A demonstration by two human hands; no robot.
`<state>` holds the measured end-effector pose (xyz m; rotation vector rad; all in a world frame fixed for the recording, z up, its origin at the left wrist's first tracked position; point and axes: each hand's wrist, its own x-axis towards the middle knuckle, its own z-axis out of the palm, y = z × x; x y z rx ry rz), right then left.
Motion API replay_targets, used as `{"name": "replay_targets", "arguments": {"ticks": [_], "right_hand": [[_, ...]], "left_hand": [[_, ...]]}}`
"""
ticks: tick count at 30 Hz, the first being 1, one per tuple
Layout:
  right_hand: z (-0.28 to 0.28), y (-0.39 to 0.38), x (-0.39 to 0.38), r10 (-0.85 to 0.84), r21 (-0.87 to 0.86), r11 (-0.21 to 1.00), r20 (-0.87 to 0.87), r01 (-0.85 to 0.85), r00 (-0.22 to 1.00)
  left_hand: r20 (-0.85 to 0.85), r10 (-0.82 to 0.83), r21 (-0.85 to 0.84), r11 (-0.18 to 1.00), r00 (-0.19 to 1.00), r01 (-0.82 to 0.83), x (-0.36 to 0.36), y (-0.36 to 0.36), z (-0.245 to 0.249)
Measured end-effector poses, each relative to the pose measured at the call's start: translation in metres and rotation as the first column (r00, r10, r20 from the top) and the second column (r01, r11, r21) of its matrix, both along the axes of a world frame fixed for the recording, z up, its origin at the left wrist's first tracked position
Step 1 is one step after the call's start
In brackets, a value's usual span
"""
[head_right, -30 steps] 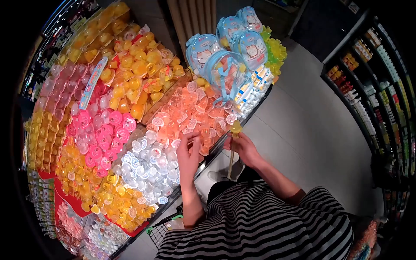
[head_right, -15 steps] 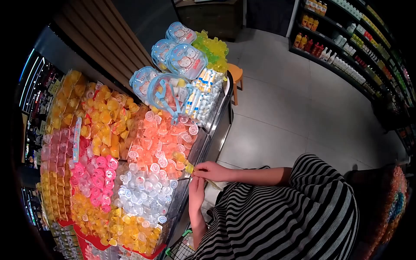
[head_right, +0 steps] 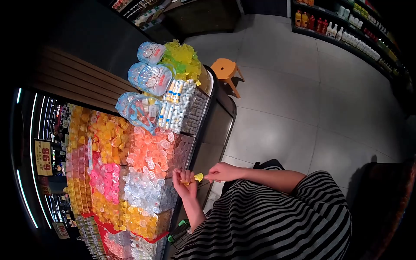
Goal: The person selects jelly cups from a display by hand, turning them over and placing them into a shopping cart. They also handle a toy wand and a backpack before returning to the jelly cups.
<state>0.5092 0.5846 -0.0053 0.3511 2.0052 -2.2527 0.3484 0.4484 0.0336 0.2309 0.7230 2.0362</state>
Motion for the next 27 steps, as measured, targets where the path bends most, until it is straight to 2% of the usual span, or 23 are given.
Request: {"name": "replay_targets", "arguments": {"ticks": [3,6,7,10,12,14,16,17,20,21,24,25,26,27], "right_hand": [[-0.006,0.020,0.037,0.000,-0.017,1.000,-0.123,-0.002,0.992],[0.000,0.043,0.070,-0.034,0.292,0.956,0.032,0.023,0.999],[0.001,0.046,0.077,-0.076,0.257,0.964,0.006,0.072,0.997],[0.018,0.052,0.091,-0.219,0.044,0.974,-0.047,0.221,0.975],[0.027,0.068,0.096,-0.127,-0.212,0.972,-0.125,0.098,0.984],[0.010,0.080,0.086,-0.109,-0.350,0.935,-0.127,0.058,0.986],[-0.015,0.090,0.069,-0.243,-0.102,0.964,0.029,0.245,0.970],[-0.022,0.097,0.066,-0.333,0.015,0.942,-0.101,0.336,0.938],[0.020,0.138,0.059,-0.239,-0.200,0.954,-0.045,0.225,0.970],[0.027,0.152,0.053,-0.193,-0.322,0.933,-0.066,0.162,0.979],[0.006,0.182,0.015,-0.189,-0.312,0.931,0.026,0.188,0.982],[-0.006,0.194,0.000,-0.195,-0.284,0.931,0.138,0.228,0.971],[-0.037,0.204,-0.010,-0.252,-0.096,0.955,0.235,0.281,0.939],[-0.048,0.213,-0.018,-0.311,-0.034,0.944,0.227,0.327,0.923]], "left_hand": [[0.085,0.066,0.001,0.998,0.994,-0.066,0.026,0.021,0.003],[0.171,0.164,-0.026,0.986,0.972,-0.162,0.028,0.044,0.002],[0.134,-0.024,0.084,0.996,0.991,0.013,0.018,0.043,-0.008],[0.128,0.144,-0.193,0.974,0.981,-0.117,0.041,0.085,0.040],[0.247,0.017,-0.024,1.000,0.969,-0.012,0.022,0.096,0.018],[0.295,-0.097,0.104,0.992,0.951,0.069,0.014,0.116,0.010],[0.289,-0.184,0.173,0.975,0.939,0.137,0.015,0.143,0.018],[0.182,-0.240,0.195,0.959,0.954,0.204,0.006,0.152,0.010],[0.267,-0.149,0.215,0.972,0.952,0.092,-0.021,0.180,0.004],[0.271,-0.089,0.196,0.980,0.958,0.035,-0.030,0.189,0.000],[0.290,-0.124,0.241,0.969,0.949,0.053,-0.046,0.218,-0.007],[0.231,-0.168,0.254,0.961,0.958,0.107,-0.048,0.229,-0.011],[0.245,-0.202,0.294,0.948,0.948,0.126,-0.050,0.240,-0.017],[0.073,-0.178,0.206,0.966,0.981,0.160,-0.057,0.248,-0.032]]}}
